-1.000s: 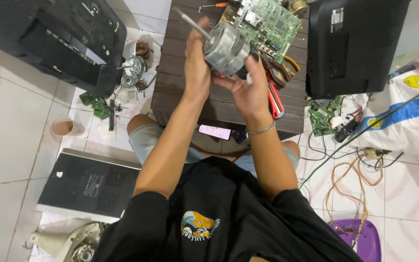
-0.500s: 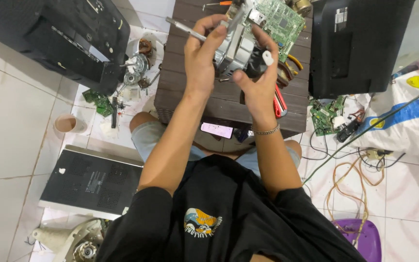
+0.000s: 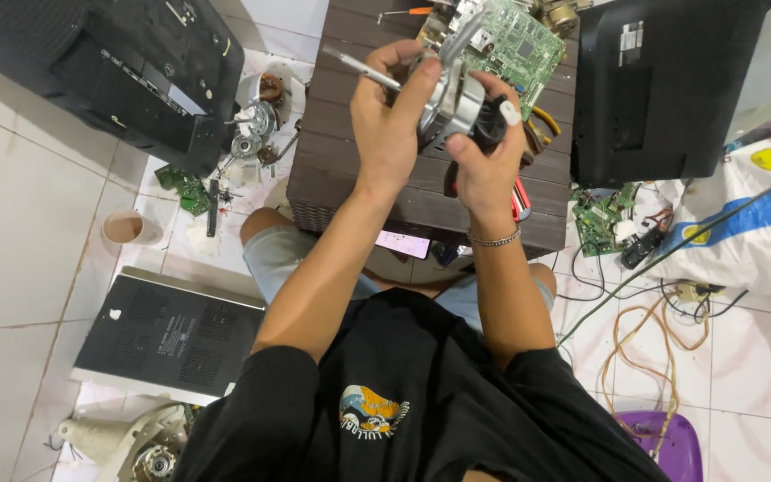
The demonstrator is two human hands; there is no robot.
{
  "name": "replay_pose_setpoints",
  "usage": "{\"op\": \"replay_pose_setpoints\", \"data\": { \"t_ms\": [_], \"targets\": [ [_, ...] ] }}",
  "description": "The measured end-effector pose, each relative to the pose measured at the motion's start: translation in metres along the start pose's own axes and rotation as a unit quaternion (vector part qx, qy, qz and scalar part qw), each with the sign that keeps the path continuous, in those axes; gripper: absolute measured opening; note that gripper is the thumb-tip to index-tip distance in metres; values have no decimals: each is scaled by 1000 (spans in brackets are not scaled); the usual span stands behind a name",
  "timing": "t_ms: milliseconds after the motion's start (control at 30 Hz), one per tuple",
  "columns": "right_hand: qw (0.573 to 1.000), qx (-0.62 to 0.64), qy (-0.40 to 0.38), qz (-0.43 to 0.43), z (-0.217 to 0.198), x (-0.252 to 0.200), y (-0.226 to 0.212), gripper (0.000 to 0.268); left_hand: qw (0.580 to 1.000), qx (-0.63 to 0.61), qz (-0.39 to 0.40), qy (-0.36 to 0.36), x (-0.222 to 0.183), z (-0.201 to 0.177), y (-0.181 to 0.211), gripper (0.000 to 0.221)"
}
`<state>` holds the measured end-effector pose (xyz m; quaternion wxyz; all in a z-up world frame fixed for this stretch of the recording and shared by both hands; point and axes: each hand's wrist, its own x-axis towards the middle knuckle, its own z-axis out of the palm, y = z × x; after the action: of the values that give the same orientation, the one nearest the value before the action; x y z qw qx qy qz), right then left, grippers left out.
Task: The person sits on the floor at a low table and disassembles an electric motor, using a long screwdriver to pry and lever components off the motor shaft. They hold the motor steady with one hand, reposition it repeatedly, and work among circuit boards and hand tools on the table.
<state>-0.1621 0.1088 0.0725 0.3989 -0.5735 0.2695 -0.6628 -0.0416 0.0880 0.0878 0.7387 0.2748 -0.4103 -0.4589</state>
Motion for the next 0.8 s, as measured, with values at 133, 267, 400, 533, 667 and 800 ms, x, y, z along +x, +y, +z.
{"op": "replay_pose_setpoints", "data": {
  "t_ms": [133,267,400,533,667,800],
  "targets": [
    [996,86,-6,28,-9,-1,1,64,997,21,9,-77,4,-11,4,36],
    [993,95,-11,72,-11,1,-10,80,983,11,31,-182,3,-16,16,47],
    [996,68,1,53,-8,-1,-19,79,988,1,32,-150,-4,-10,18,43],
    [996,72,-8,45,0,1,-29,80,992,10,44,-118,-13,-2,21,44],
    [998,61,-9,33,1,1,-31,74,994,8,45,-99,-14,1,20,42],
    [999,20,-5,28,0,3,-29,68,993,18,32,-110,-10,-3,19,43]
  ]
}}
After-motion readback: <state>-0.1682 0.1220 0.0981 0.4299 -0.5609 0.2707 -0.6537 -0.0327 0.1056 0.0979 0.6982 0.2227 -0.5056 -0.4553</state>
